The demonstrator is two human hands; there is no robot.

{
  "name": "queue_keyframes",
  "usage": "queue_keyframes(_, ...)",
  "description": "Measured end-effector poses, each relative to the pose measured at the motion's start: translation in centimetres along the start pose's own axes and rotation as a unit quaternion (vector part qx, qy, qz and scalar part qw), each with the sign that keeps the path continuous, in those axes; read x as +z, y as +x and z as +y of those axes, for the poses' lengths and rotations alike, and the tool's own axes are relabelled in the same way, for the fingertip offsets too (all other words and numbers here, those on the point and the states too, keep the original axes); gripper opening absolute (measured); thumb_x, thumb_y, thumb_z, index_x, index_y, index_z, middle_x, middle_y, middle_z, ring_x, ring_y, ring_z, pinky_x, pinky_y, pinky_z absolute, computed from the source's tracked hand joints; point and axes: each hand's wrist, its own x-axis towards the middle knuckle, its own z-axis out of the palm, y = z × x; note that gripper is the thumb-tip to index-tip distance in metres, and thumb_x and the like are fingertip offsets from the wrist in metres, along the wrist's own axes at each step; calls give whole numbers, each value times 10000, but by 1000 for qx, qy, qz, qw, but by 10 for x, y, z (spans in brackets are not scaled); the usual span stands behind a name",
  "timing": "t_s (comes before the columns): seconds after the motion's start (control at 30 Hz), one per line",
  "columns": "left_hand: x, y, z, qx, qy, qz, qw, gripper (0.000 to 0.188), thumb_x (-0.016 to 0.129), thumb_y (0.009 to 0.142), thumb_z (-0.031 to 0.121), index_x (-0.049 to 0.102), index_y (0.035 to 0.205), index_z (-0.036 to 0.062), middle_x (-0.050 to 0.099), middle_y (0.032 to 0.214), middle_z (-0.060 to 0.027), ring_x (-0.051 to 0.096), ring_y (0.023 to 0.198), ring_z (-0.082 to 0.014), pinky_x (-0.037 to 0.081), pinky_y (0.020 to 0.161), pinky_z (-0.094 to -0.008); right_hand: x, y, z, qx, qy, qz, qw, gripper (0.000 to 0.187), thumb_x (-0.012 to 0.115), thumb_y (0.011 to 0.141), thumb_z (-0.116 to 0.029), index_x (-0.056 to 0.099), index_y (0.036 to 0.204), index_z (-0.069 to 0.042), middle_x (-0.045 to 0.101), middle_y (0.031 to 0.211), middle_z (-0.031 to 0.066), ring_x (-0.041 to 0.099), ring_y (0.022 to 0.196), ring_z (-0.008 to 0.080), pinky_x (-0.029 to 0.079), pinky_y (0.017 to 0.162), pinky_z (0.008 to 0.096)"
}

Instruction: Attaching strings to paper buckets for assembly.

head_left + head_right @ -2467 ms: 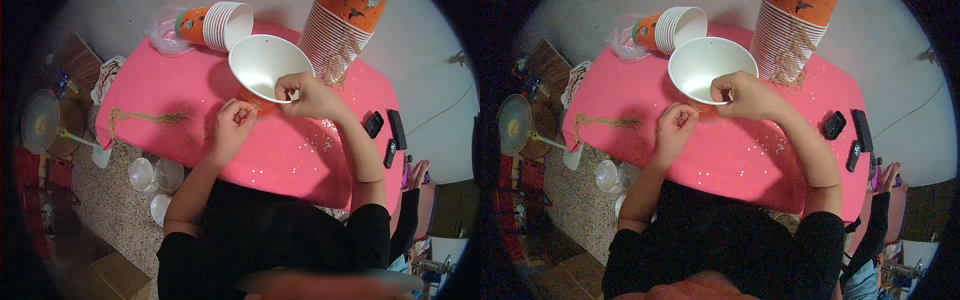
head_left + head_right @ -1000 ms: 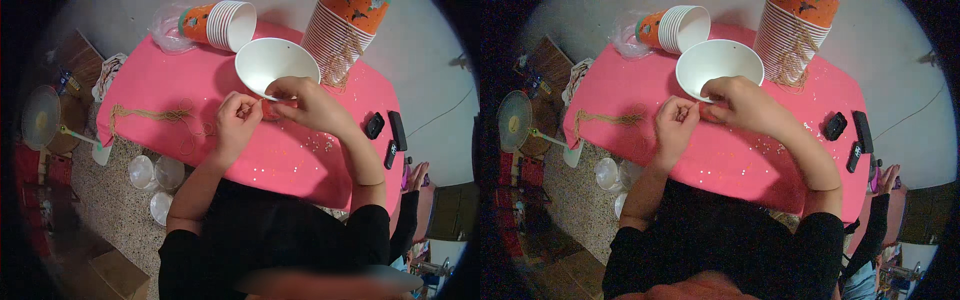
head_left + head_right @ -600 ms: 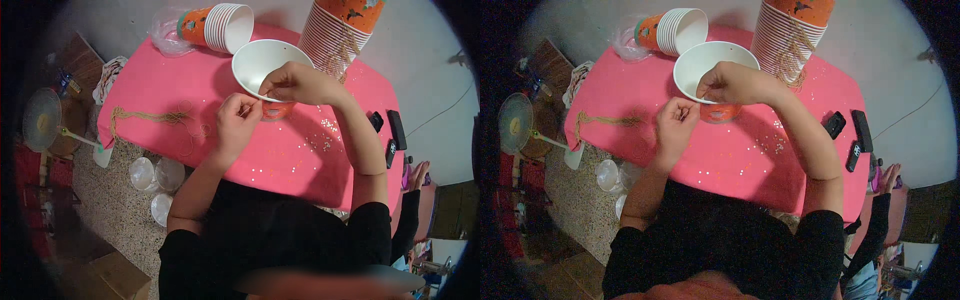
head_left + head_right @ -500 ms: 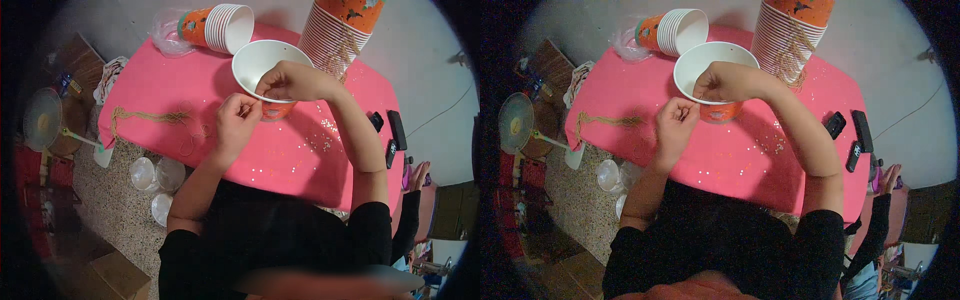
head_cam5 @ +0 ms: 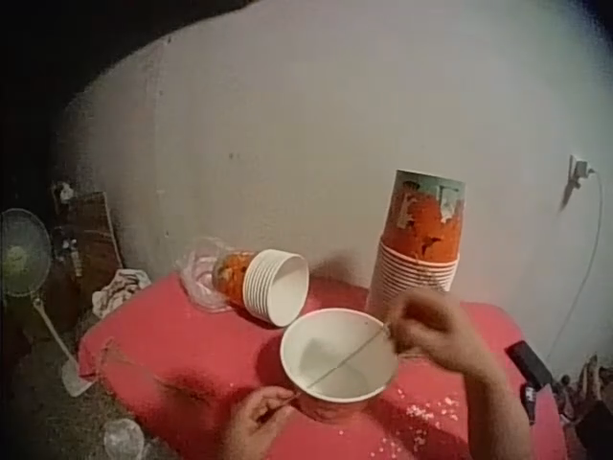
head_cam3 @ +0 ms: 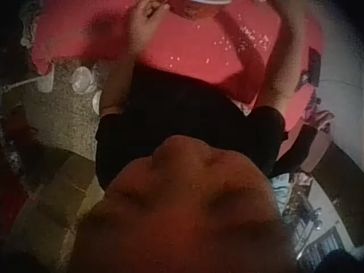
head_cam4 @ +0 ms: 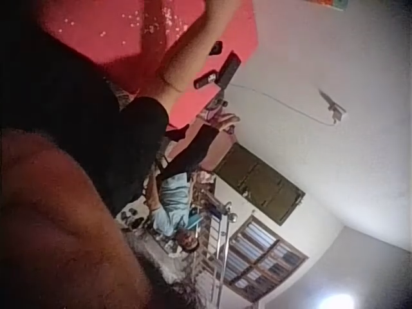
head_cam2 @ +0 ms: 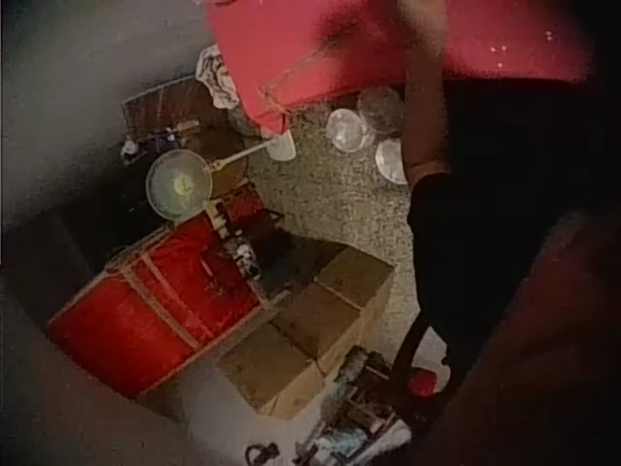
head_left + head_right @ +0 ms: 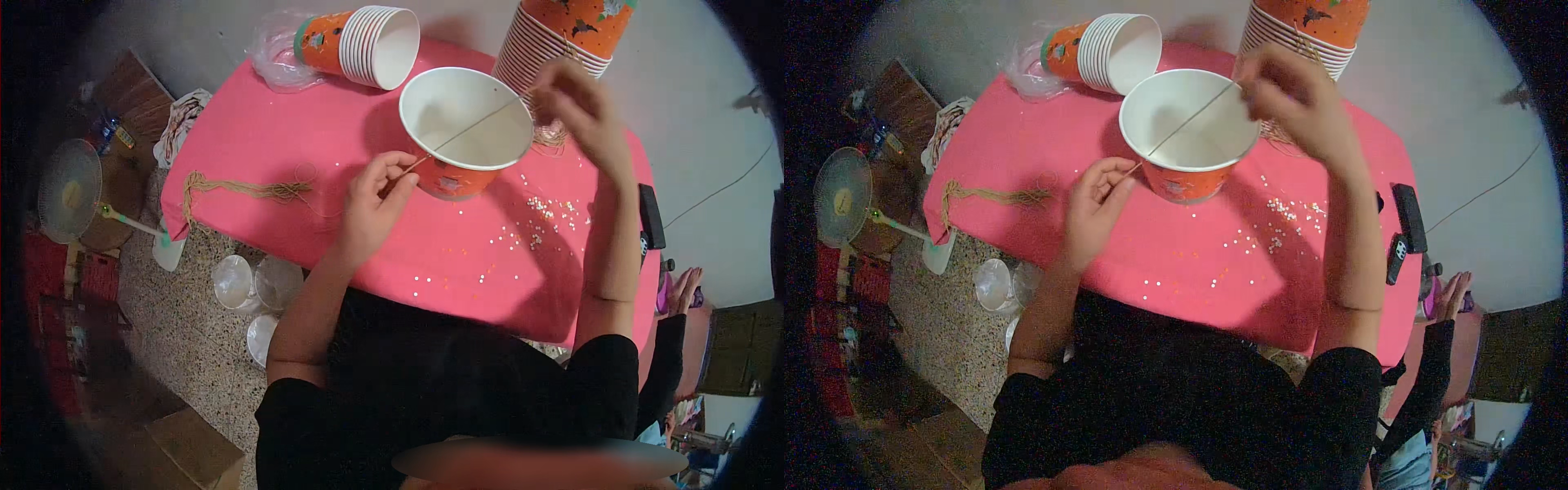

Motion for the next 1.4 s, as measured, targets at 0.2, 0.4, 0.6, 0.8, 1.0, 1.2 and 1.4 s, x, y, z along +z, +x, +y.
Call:
queue_keyframes(0.2,-9,6,9,-65,-54,-58,995,161,513,953,69,567,1092,8,525,745,33,445,660,-12,370,564,-182,-52,-32,-19,-134,203,137,960,125,431,954,-88,521,980,-5,616,906,147,527,592,166,448,573,260)
queue_keyframes(0.4,-21,8,-3,-132,-170,-89,973,178,467,970,99,579,1085,22,540,772,1,477,633,-59,393,547,-190,-58,-62,-41,-257,375,135,881,115,408,967,-143,468,978,-46,536,833,97,384,493,113,352,502,258)
queue_keyframes(0.6,-36,1,-9,-195,-337,-125,913,190,475,939,103,588,1066,17,574,824,-44,540,656,-133,464,614,-276,-62,-83,-55,-336,413,177,828,167,399,952,-100,445,794,-131,517,655,-20,375,437,99,335,481,245)
queue_keyframes(0.8,-33,-3,12,-185,-432,-222,854,223,481,897,52,594,1084,9,653,1057,-133,660,904,-216,527,780,-336,-60,-80,-44,-322,328,-226,859,88,684,810,-147,664,857,-76,647,604,84,588,468,133,418,455,204)
queue_keyframes(1.0,-11,-3,30,-90,-131,-141,977,233,497,871,-88,618,1050,-2,667,1051,-154,666,941,-210,547,771,-320,-7,-53,-53,-21,-145,-134,980,252,731,707,-163,617,885,-26,620,797,98,612,684,237,460,586,325)
queue_keyframes(1.2,-4,-11,33,-45,-83,-74,993,195,533,864,-90,628,1015,-12,681,935,-120,663,873,-179,542,749,-285,33,-39,-14,-117,-304,-115,938,243,740,685,-101,617,882,-32,610,813,97,616,719,292,485,611,380)
queue_keyframes(1.4,-4,-7,35,39,-20,5,999,120,559,860,-66,578,973,-28,646,897,-119,599,692,-130,527,653,-280,42,-40,-12,-94,-297,-132,941,127,703,697,-29,621,794,-23,606,787,91,616,716,298,483,610,384)
